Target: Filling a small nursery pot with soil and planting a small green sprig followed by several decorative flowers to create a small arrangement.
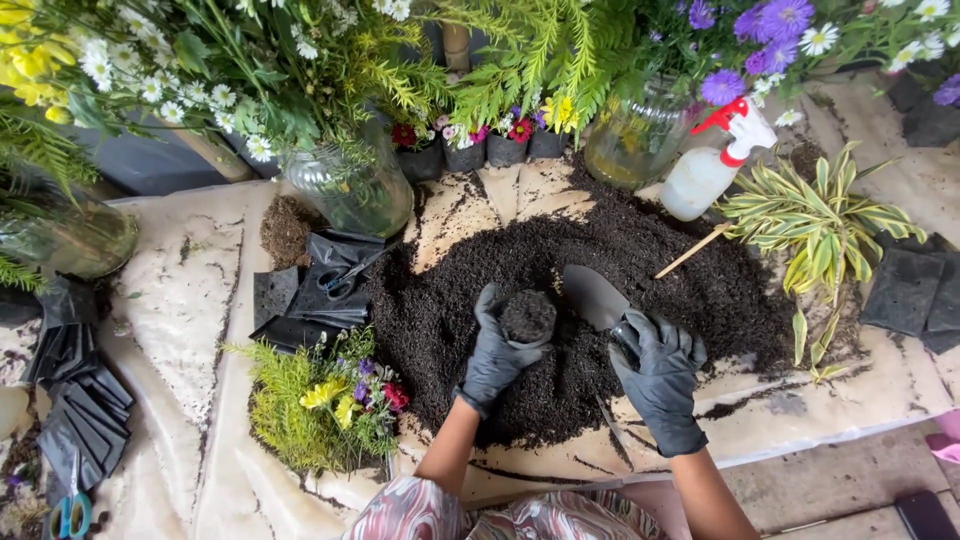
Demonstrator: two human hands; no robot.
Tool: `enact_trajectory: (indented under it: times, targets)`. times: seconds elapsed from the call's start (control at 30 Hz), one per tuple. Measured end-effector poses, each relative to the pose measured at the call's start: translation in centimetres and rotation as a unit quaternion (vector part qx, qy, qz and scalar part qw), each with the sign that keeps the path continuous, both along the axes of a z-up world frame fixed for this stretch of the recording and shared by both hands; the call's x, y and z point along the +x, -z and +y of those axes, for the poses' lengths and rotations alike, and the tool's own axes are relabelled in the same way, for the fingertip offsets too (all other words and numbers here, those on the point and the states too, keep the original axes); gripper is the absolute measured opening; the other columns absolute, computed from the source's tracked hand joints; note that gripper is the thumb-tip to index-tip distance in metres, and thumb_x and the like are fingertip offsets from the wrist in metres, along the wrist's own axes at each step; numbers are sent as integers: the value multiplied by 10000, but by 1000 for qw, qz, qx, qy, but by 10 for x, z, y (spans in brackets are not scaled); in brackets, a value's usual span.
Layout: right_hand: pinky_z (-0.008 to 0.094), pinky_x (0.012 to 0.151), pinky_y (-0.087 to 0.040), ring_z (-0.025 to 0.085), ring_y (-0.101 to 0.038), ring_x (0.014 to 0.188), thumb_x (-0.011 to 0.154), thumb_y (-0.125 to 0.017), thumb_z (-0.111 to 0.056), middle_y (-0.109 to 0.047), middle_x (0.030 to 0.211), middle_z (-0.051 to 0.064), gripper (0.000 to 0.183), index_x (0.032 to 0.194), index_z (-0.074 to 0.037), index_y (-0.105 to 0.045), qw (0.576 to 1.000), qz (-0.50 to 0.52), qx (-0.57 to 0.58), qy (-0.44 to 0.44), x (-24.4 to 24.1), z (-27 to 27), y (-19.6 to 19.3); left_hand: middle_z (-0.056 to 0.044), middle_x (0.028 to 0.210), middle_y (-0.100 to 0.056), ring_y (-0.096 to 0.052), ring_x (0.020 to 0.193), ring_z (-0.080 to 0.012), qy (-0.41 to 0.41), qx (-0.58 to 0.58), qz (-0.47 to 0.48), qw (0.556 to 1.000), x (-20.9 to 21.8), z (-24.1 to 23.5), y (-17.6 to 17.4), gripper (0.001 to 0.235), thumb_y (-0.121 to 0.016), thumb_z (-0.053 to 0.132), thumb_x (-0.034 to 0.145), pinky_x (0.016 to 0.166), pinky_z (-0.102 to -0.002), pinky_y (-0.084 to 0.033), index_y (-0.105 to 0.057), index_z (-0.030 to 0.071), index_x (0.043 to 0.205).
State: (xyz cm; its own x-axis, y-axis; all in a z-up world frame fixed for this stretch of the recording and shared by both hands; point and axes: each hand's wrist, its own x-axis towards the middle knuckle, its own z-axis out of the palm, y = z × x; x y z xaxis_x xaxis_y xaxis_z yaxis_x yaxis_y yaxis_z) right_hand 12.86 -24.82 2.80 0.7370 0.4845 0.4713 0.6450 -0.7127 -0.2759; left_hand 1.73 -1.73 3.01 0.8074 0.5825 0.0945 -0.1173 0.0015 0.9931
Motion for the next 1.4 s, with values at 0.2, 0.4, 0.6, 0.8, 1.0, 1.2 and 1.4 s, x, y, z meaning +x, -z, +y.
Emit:
enact_trajectory:
  times: [0.2,0.4,0.6,0.8,1.0,1.2,1.4]
  targets:
    - [473,1024,-376,293,-615,1135,742,-849,-435,-682,1228,27,657,1357,-328,-645,996,-42,73,-10,14,-18,13,-220,1395,-549,-556,1291,-413,0,106,-1,994,-8,1,17,1287,-973,119,577,1086,-517,-490,-127,32,1542]
    - [432,965,-411,245,-634,1043,748,-916,-453,-713,1172,-17,565,1208,-224,-680,984,-141,105,-23,21,-11,-12,-222,1486,-444,-396,1415,-400,12,-56,-152,987,-4,6,42,1518,-1016,-41,442,1152,-585,-378,-7,70,1571]
    - [531,1110,-409,399,-571,1293,594,-973,-341,-589,1417,219,923,1345,-26,-538,952,139,162,-217,-12,56,-21,-205,1531,-462,-337,1488,-358,-28,-174,-3,984,-10,-1,-19,668,-440,381,1025,1186,-562,-290,-123,112,1549]
    - [586,1234,-193,502,-356,1426,481,-951,-189,-489,1548,131,1393,1644,-111,-187,928,311,135,-156,-48,128,-31,-167,1506,-525,-430,1437,-310,-89,-129,-136,978,-3,-10,46,869,-196,756,952,1164,-541,-296,-291,148,1566]
    - [551,1212,-255,465,-501,1329,477,-963,-247,-637,1369,137,1427,1644,-54,-165,953,200,186,-134,-49,126,-15,-220,1406,-606,-556,1336,-342,-64,-204,-192,958,5,2,77,886,-325,777,924,1108,-512,-422,-315,148,1548]
    - [558,1097,-397,423,-567,1230,411,-940,-203,-601,1339,196,1431,1622,-24,-198,947,182,233,-123,-41,132,2,-211,1409,-603,-607,1260,-324,-53,-207,-142,967,8,-1,77,838,-368,764,915,1034,-466,-484,-344,198,1532]
    - [524,1204,-284,370,-598,1269,478,-926,-247,-650,1339,162,1379,1611,36,-191,959,125,206,-151,-50,130,-11,-198,1351,-648,-626,1211,-320,-75,-231,-84,967,1,-2,42,665,-312,619,1000,1010,-437,-502,-385,188,1501]
